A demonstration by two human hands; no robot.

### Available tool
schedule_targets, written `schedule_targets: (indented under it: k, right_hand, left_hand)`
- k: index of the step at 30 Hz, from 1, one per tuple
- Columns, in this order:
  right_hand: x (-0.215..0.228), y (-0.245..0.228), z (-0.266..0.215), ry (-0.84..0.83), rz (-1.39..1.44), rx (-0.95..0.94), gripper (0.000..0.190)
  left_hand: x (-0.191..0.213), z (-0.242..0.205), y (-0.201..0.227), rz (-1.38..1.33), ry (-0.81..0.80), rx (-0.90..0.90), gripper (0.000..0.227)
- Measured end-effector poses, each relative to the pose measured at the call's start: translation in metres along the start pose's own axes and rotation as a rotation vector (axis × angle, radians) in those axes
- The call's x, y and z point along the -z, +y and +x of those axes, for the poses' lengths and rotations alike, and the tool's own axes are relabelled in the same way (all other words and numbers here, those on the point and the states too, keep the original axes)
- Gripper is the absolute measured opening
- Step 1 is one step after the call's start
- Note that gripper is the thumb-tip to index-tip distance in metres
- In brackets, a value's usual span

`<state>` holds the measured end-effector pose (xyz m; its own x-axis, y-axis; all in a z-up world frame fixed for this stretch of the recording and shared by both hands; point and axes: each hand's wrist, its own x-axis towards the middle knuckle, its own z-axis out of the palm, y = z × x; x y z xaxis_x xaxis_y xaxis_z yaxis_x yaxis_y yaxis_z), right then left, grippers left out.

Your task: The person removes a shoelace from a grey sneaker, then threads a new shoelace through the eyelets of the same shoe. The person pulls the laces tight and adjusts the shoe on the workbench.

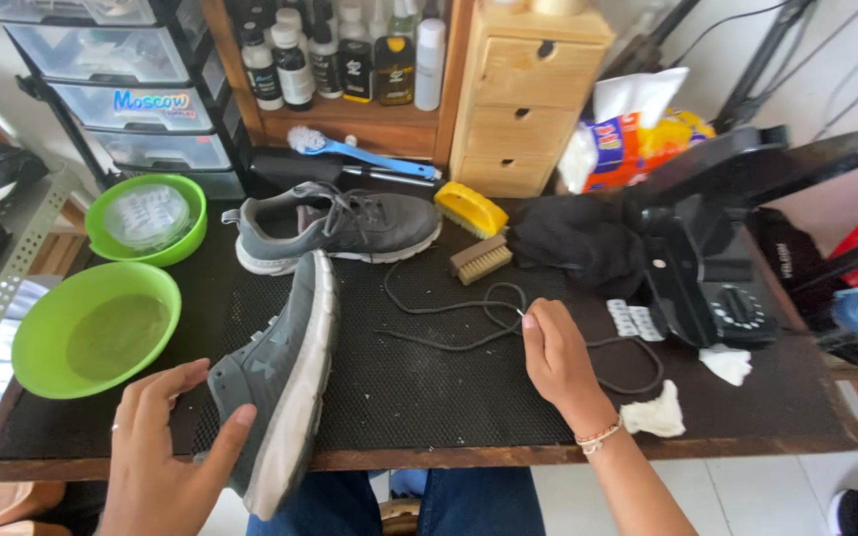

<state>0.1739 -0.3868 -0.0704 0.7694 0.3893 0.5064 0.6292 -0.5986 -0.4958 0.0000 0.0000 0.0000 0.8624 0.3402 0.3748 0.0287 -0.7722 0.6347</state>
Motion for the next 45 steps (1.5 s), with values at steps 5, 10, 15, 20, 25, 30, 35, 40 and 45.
schedule_targets:
  k: [5,10,15,20,25,30,35,40,45]
  right_hand:
    - [-0.006,0.001,0.006,-0.084,-0.118,-0.037,0.033]
    - [-0.013,0.011,0.009,-0.152,-0.216,-0.095,0.033]
    - [-0.01,0.009,0.005,-0.213,0.044,-0.101,0.042]
    - [0.0,-0.002,-0.003,-0.109,0.299,0.001,0.045]
    - [0.015,-0.051,-0.005,0.003,0.508,0.036,0.041]
    - [0.023,-0.083,0.006,-0.196,0.84,-0.018,0.034]
    - [0.022,-0.055,-0.002,-0.283,0.448,-0.175,0.048]
    - [0.014,-0.057,0.01,-0.409,0.222,-0.387,0.025]
    - [0.022,-0.068,0.032,-0.661,0.377,-0.589,0.029]
  left_hand:
    - [-0.006,0.006,-0.008,0.136,-0.027,0.109,0.067]
    - [-0.036,-0.004,-0.024,0.17,0.134,0.049,0.069]
    - [-0.065,-0.007,-0.021,0.03,0.383,-0.136,0.062]
    - [-0.08,-0.017,0.007,-0.08,0.232,-0.164,0.049]
    - [-0.151,-0.029,0.039,-0.331,-0.214,-0.544,0.035]
    - [-0.208,-0.036,0.088,-0.308,-0.495,-0.248,0.095]
    - [-0.214,-0.022,0.084,-0.183,-0.577,-0.233,0.075]
    - [-0.205,-0.014,0.095,-0.268,-0.575,-0.193,0.107]
    - [-0.21,-0.006,0.089,-0.287,-0.542,0.042,0.055]
